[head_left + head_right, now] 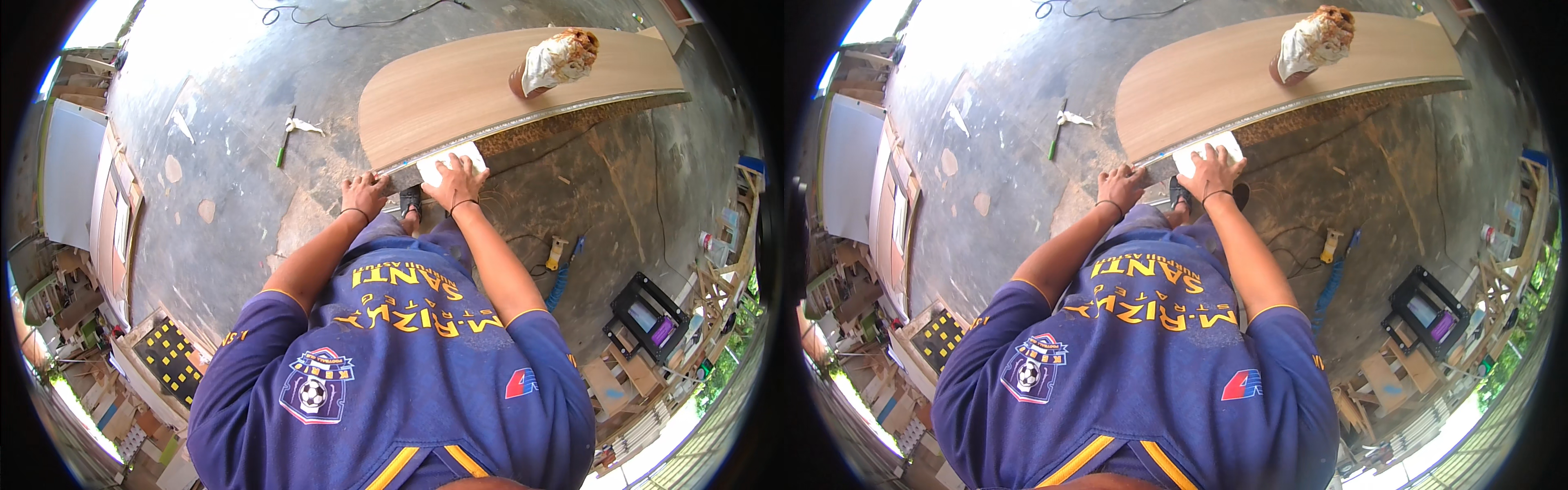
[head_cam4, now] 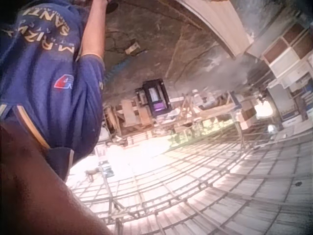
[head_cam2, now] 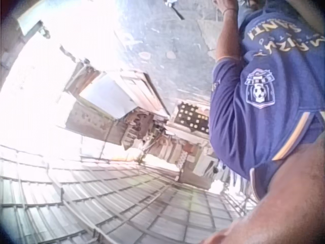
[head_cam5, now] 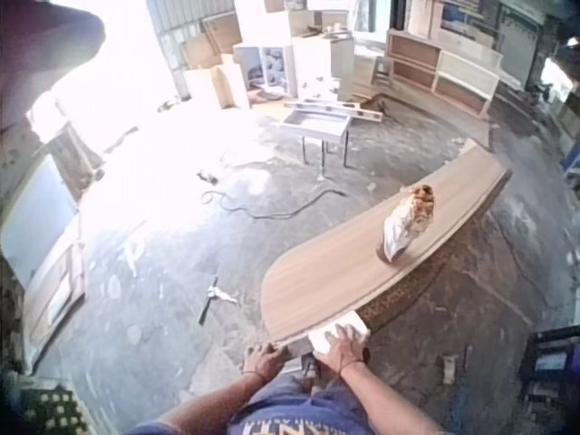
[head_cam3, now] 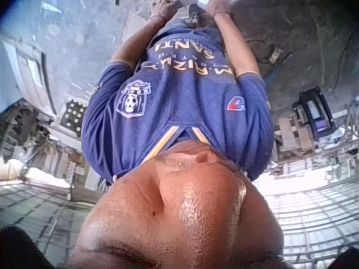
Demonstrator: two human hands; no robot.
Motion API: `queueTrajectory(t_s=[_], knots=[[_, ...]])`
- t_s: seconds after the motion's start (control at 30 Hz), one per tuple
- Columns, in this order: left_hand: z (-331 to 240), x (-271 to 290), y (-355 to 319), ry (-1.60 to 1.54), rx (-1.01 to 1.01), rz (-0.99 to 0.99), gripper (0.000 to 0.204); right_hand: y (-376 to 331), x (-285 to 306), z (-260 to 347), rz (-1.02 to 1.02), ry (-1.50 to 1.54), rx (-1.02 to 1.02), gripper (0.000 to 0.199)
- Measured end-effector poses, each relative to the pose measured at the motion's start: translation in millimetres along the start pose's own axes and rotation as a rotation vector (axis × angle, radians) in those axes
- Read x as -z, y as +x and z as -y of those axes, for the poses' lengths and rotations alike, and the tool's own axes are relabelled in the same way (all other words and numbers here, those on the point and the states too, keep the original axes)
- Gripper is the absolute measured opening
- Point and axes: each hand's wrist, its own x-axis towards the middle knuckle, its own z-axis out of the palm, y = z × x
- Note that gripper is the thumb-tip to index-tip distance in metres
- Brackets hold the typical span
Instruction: The person applies adhesive to the curved edge of a wooden panel and then presses a long strip of laminate onto it, smoothing the material with a handheld scraper.
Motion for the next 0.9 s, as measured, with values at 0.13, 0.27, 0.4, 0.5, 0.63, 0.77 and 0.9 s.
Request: queueTrajectory(t_s=[0.13, 0.27, 0.4, 0.5, 0.63, 0.77, 0.9], knots=[[1.5, -3.5, 0.4, -0.025, 0.017, 0.036, 0.053, -8.0, 5.4, 0.3, 0.059, -0.031, -0.025, 0.061], [2.1, -1.7, 2.1, -0.019, 0.016, 0.037, 0.052, -16.7, 13.6, -3.4, 0.094, -0.02, -0.048, 0.059], [0.9, 7.8, 6.1, -0.023, 0.011, 0.079, 0.052, -41.4, 4.8, -24.1, 0.334, -0.02, -0.145, 0.057], [7.0, 16.0, 5.1, -0.029, -0.037, 0.034, 0.053, -84.8, -14.9, -54.6, 0.25, 0.223, -0.204, 0.058], [11.2, 25.1, 11.6, -0.111, -0.081, -0.091, 0.054, -119.1, -61.1, -109.7, -0.105, 0.516, -0.217, 0.054], [4.3, 25.4, 21.8, -0.13, -0.099, -0.131, 0.054, -160.0, -54.5, -144.4, -0.163, 0.852, -0.339, 0.057], [-13.2, 22.5, 39.5, -0.103, -0.119, -0.138, 0.055, -192.2, -59.1, -171.4, -0.182, 1.415, -0.466, 0.059]])
